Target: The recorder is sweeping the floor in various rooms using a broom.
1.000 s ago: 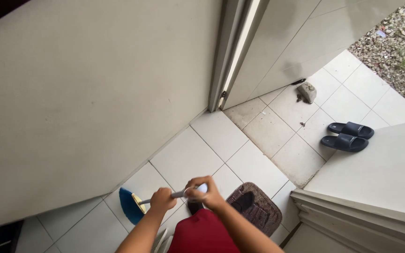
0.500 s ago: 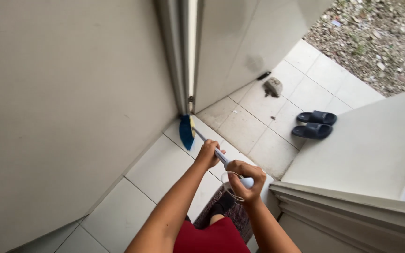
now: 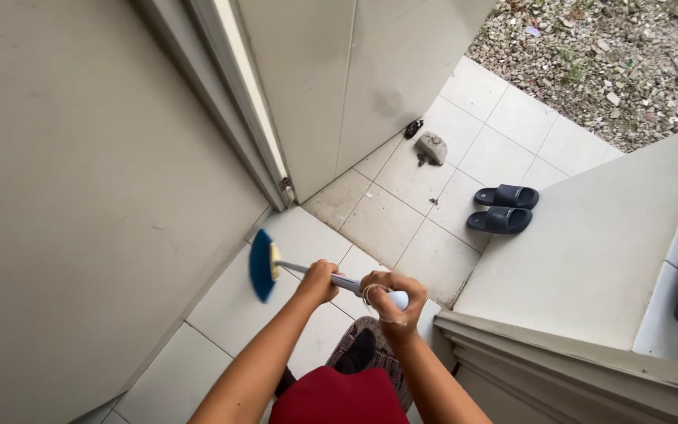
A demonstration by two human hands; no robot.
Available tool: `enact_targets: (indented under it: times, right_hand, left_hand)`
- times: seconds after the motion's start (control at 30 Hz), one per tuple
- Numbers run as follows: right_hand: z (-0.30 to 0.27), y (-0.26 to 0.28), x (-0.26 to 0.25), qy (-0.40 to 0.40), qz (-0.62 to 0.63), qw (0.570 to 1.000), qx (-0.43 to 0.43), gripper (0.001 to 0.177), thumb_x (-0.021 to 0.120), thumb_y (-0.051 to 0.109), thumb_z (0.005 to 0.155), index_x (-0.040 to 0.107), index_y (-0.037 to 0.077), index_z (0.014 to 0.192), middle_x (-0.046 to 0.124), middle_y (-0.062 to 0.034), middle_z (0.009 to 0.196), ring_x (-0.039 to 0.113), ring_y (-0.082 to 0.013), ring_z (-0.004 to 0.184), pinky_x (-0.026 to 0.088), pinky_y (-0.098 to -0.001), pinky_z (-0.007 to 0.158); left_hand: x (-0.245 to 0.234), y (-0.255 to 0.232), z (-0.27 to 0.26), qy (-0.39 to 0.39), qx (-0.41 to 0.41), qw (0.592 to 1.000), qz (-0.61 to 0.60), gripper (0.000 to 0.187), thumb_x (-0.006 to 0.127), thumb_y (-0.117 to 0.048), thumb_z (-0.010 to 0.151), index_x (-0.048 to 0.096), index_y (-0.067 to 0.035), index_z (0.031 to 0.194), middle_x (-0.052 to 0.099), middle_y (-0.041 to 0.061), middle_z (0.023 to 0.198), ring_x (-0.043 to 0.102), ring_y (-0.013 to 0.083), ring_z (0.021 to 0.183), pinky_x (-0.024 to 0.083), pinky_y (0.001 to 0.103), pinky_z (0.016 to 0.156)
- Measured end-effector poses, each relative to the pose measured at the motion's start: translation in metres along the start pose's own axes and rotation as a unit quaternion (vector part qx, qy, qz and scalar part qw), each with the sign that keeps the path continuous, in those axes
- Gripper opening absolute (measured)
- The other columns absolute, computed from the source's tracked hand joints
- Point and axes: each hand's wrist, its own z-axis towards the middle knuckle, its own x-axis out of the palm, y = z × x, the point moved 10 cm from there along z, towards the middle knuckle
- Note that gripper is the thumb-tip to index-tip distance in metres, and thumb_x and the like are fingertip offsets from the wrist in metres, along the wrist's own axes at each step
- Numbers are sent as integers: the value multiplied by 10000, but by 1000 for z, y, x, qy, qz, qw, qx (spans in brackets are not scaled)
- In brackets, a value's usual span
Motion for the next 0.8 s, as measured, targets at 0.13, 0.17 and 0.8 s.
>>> enact_targets:
  times: [0.13, 0.17, 0.8]
  right_hand:
    - [15, 8, -29, 21, -94, 995, -15, 200, 607, 78, 760, 586, 39, 565, 631, -86, 549, 550, -156, 441, 483, -296, 430]
    - [23, 33, -17, 76, -110, 989, -68, 161, 600, 72, 756, 571, 26, 604, 601, -92, 578, 576, -180, 500, 514, -324, 504]
    - [121, 85, -89, 70, -40, 996, -36, 107, 573, 51, 715, 520, 0, 637, 606, -111, 582, 571, -170, 496, 492, -291, 491]
  left_hand:
    - [18, -60, 45, -39, 82, 994, -59, 207, 736, -211, 848, 696, -40, 738, 668, 228, 839, 658, 406, 870, 533, 484, 777]
    - [8, -77, 59, -91, 113, 985, -89, 235, 742, -214, 857, 670, -26, 736, 661, 232, 831, 648, 416, 853, 529, 485, 751]
    - [-28, -161, 81, -58, 18, 994, -94, 346, 803, -319, 854, 703, -25, 701, 668, 229, 812, 655, 399, 795, 527, 463, 743]
